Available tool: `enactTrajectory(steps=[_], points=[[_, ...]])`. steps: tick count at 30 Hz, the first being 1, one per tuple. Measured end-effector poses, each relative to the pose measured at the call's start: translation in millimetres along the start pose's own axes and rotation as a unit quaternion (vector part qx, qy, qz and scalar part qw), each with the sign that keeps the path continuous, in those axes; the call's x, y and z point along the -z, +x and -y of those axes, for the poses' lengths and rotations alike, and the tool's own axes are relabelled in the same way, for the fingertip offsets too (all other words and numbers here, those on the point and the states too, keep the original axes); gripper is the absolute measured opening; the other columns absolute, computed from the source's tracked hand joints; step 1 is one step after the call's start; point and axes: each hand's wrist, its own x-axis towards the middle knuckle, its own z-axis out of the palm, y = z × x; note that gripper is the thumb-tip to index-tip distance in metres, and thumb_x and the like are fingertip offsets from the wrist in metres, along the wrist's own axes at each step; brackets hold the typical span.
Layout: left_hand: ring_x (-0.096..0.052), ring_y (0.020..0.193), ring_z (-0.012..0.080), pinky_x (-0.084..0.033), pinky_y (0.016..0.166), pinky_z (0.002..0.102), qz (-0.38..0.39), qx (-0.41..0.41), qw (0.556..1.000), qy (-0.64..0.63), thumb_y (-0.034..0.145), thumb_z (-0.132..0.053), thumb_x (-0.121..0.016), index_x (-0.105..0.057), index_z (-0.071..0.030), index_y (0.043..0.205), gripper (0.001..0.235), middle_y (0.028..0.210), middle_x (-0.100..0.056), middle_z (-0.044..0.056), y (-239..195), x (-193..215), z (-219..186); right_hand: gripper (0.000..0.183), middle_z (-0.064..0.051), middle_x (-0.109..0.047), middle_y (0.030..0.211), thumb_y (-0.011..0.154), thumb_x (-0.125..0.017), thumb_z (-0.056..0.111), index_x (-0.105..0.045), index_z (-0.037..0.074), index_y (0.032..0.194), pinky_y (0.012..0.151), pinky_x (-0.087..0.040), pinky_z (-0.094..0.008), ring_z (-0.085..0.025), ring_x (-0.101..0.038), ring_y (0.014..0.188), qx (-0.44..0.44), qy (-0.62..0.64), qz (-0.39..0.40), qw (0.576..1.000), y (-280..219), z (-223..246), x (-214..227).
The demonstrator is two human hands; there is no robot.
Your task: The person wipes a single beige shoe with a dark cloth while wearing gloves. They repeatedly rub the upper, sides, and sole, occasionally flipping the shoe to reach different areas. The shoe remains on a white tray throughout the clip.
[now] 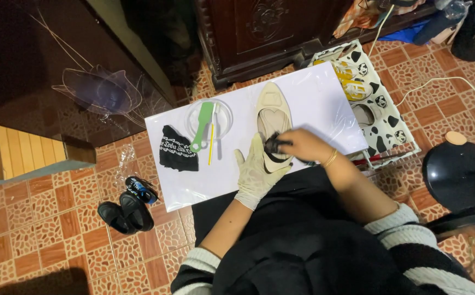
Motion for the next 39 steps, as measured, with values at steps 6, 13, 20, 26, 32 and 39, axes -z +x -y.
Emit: enactTrajectory(steps=[6,13,20,26,32,39], points=[[-0.029,0.152,0.0239,0.009,0.124,0.057,0.008,0.026,1.0,0.0,0.067,-0.068,-0.077,-0.011,-0.015,0.163,0.128,0.165,-0.027,0.014,1.6,5.5,-5.1,0.013,-0.006,-0.071,0.088,0.092,-0.072,0.028,-0.073,0.016,0.097,0.079,-0.054,-0.036,-0.027,-0.07,0.09,0.008,-0.063,-0.27,0.961,93.8,-47.0,57.3],[-0.027,0.152,0.0254,0.011,0.123,0.057,0.025,0.028,0.999,0.007,0.07,-0.065,-0.077,-0.013,-0.012,0.162,0.125,0.165,-0.027,0.016,-4.1,17.7,-20.9,0.053,-0.022,-0.049,0.15,0.103,-0.06,0.038,-0.053,0.008,0.146,0.115,-0.038,-0.052,-0.04,-0.047,0.139,0.007,-0.16,-0.155,0.975,140.3,-38.7,-4.0],[-0.027,0.152,0.0275,0.009,0.122,0.059,0.025,0.009,1.0,0.017,0.074,-0.06,-0.077,-0.013,-0.01,0.162,0.119,0.166,-0.025,0.017,-1.2,19.8,-23.5,0.039,-0.02,-0.063,0.128,0.102,-0.066,0.027,-0.062,0.006,0.135,0.106,-0.047,-0.048,-0.039,-0.059,0.123,-0.02,0.035,-0.254,0.966,158.8,-85.5,-0.1],[-0.025,0.153,0.0288,0.013,0.122,0.059,0.005,-0.02,1.0,0.007,0.079,-0.064,-0.07,-0.009,-0.008,0.162,0.118,0.167,-0.021,0.018,-5.2,9.0,-7.7,0.035,-0.018,-0.063,0.125,0.099,-0.069,0.023,-0.065,0.006,0.13,0.107,-0.046,-0.046,-0.034,-0.058,0.122,-0.065,0.21,-0.349,0.911,130.8,-78.9,-3.3],[-0.025,0.153,0.0289,0.013,0.121,0.06,-0.011,-0.045,0.999,0.008,0.081,-0.067,-0.068,-0.008,-0.007,0.162,0.117,0.167,-0.02,0.019,-2.4,2.5,-0.6,0.058,-0.02,-0.054,0.146,0.1,-0.072,0.026,-0.048,0.005,0.148,0.113,-0.042,-0.047,-0.03,-0.05,0.136,-0.137,0.337,-0.311,0.878,72.7,-33.2,-10.9],[-0.023,0.153,0.0294,0.01,0.12,0.064,-0.008,-0.046,0.998,0.029,0.082,-0.067,-0.067,-0.007,-0.006,0.162,0.117,0.167,-0.019,0.018,-1.8,-2.8,6.3,0.075,-0.028,-0.004,0.167,0.1,-0.062,0.011,-0.019,-0.01,0.158,0.127,-0.011,-0.053,-0.044,-0.007,0.153,-0.108,0.201,-0.301,0.926,12.1,-25.0,-47.3]])
